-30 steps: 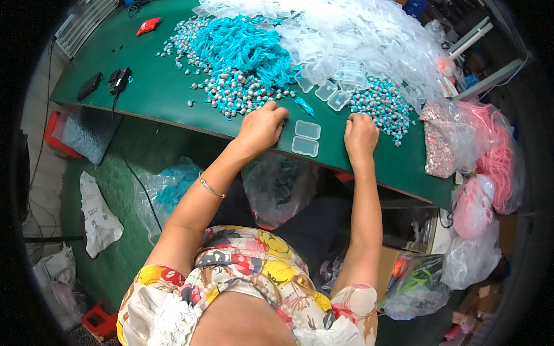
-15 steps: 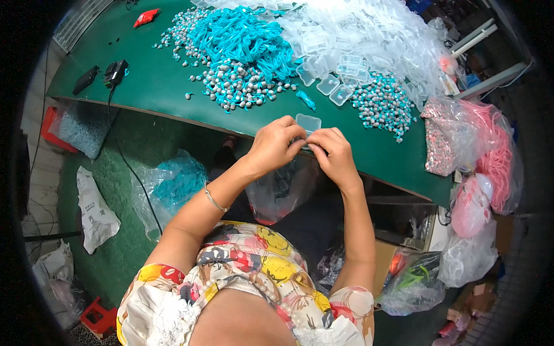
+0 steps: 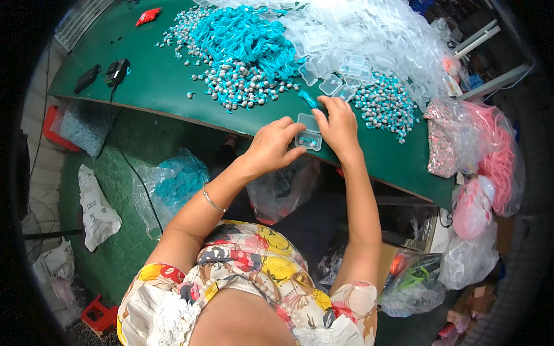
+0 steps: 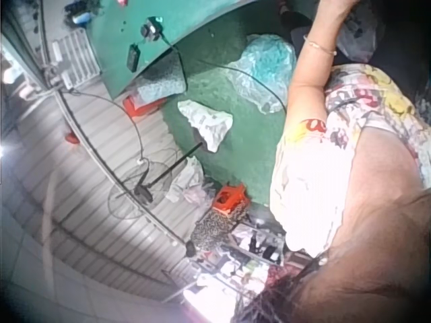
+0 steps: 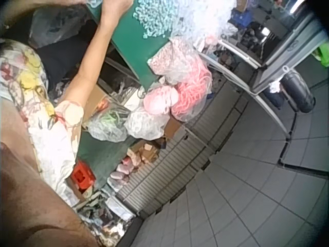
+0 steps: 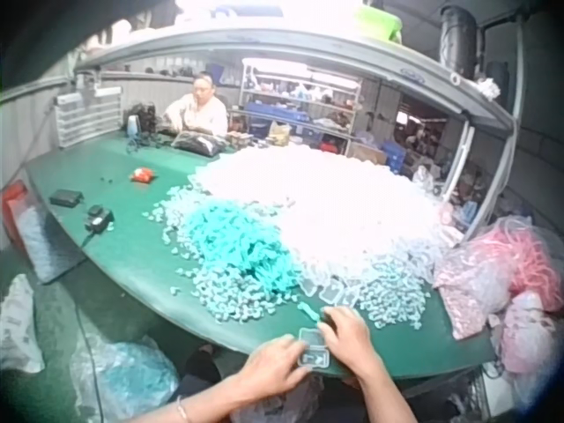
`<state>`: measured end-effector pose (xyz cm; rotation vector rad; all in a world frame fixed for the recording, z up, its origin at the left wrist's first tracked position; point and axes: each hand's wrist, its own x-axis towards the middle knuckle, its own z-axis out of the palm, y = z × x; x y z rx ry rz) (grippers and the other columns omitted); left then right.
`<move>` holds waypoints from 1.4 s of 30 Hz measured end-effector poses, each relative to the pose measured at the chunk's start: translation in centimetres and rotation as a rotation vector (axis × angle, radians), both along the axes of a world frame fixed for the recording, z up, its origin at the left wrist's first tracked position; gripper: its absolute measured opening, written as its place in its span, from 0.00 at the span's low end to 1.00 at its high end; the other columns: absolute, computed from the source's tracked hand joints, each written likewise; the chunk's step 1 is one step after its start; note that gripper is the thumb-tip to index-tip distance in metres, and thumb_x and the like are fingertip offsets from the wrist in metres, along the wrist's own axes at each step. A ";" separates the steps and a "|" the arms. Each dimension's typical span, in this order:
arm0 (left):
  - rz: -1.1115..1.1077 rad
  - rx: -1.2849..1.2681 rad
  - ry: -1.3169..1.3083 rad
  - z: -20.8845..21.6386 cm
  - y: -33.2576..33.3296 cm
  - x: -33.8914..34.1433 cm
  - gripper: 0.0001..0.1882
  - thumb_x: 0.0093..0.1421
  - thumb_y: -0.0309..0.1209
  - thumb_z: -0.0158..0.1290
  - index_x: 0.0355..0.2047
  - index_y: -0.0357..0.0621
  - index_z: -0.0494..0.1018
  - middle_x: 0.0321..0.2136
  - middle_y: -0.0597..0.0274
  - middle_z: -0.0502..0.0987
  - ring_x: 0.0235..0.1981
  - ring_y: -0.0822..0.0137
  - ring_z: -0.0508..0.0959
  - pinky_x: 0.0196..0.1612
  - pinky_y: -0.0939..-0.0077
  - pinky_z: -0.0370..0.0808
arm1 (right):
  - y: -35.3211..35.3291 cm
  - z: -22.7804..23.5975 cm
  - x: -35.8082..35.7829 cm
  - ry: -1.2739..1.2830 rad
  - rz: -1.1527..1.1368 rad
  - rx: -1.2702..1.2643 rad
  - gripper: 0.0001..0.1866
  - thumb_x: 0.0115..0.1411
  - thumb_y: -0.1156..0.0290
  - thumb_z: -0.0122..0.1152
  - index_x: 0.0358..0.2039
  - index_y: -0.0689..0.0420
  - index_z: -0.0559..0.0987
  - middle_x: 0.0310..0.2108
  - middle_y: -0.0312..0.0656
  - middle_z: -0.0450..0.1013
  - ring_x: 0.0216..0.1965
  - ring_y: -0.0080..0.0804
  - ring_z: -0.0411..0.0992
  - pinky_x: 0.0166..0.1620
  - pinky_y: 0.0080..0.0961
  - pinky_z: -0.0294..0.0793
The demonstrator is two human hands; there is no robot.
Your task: The person repeatedly picks up small teal and white beads from a green table and places them into small clear plastic containers. They then close the containers and set them aside, continuing the process with the remaining beads.
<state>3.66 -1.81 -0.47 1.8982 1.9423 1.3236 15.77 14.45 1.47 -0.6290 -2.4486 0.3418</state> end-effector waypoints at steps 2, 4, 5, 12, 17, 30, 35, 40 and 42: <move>-0.011 0.001 0.002 0.0 0.0 -0.1 0.22 0.50 0.33 0.66 0.44 0.42 0.74 0.32 0.54 0.72 0.36 0.50 0.76 0.38 0.57 0.74 | 0.3 -0.4 -1.0 -0.086 -0.040 0.018 0.12 0.55 0.68 0.67 0.40 0.57 0.82 0.40 0.44 0.77 0.42 0.46 0.74 0.44 0.41 0.74; -0.019 -0.001 0.000 0.0 0.1 -0.1 0.22 0.49 0.32 0.66 0.45 0.42 0.74 0.32 0.54 0.72 0.36 0.50 0.76 0.38 0.57 0.74 | 0.9 -1.0 -1.6 -0.095 -0.046 0.043 0.11 0.55 0.68 0.67 0.38 0.56 0.82 0.37 0.44 0.77 0.40 0.47 0.75 0.42 0.40 0.74; -0.022 -0.004 -0.001 0.0 0.1 0.0 0.22 0.50 0.32 0.66 0.45 0.42 0.74 0.32 0.54 0.72 0.36 0.50 0.76 0.38 0.57 0.74 | 1.0 -1.1 -1.6 -0.086 -0.068 -0.026 0.10 0.55 0.69 0.66 0.37 0.57 0.82 0.36 0.44 0.77 0.38 0.47 0.76 0.41 0.40 0.75; -0.020 0.010 -0.028 -0.3 0.0 0.0 0.23 0.49 0.33 0.67 0.45 0.42 0.74 0.33 0.55 0.72 0.36 0.50 0.76 0.39 0.57 0.74 | -0.3 0.7 1.2 0.179 0.009 -0.309 0.09 0.53 0.80 0.64 0.36 0.60 0.82 0.30 0.40 0.77 0.27 0.26 0.72 0.33 0.24 0.72; -0.014 -0.002 -0.051 -0.5 0.1 -0.2 0.24 0.48 0.33 0.67 0.45 0.41 0.75 0.33 0.54 0.74 0.36 0.50 0.77 0.39 0.58 0.74 | -3.4 2.0 3.9 0.129 0.157 -0.278 0.09 0.50 0.80 0.65 0.33 0.61 0.80 0.30 0.42 0.76 0.29 0.32 0.74 0.36 0.28 0.72; -0.016 -0.029 -0.044 -0.1 0.2 -0.4 0.23 0.48 0.32 0.68 0.43 0.41 0.74 0.32 0.54 0.74 0.36 0.50 0.77 0.39 0.58 0.73 | -4.5 1.6 4.1 -0.089 0.169 0.231 0.09 0.52 0.75 0.66 0.35 0.52 0.82 0.33 0.35 0.76 0.41 0.34 0.73 0.48 0.36 0.64; -0.014 -0.008 -0.025 0.0 0.1 -0.2 0.22 0.48 0.32 0.67 0.43 0.42 0.74 0.32 0.55 0.74 0.36 0.50 0.77 0.38 0.57 0.74 | -4.5 2.0 4.3 -0.094 0.159 0.189 0.10 0.55 0.76 0.62 0.39 0.53 0.81 0.34 0.38 0.76 0.40 0.37 0.74 0.47 0.36 0.66; -0.019 -0.004 -0.016 0.0 0.2 -0.2 0.22 0.49 0.32 0.67 0.43 0.43 0.74 0.32 0.55 0.73 0.36 0.50 0.77 0.38 0.57 0.74 | -2.5 1.9 5.4 -0.014 0.098 -0.082 0.09 0.56 0.78 0.59 0.38 0.55 0.81 0.34 0.40 0.77 0.39 0.41 0.75 0.43 0.35 0.68; -0.018 -0.004 -0.018 -0.1 0.1 -0.1 0.21 0.49 0.32 0.66 0.43 0.42 0.74 0.32 0.55 0.73 0.36 0.50 0.77 0.38 0.57 0.74 | -3.0 1.9 5.5 -0.049 0.118 -0.085 0.08 0.55 0.77 0.61 0.37 0.55 0.82 0.33 0.40 0.77 0.38 0.40 0.75 0.43 0.35 0.69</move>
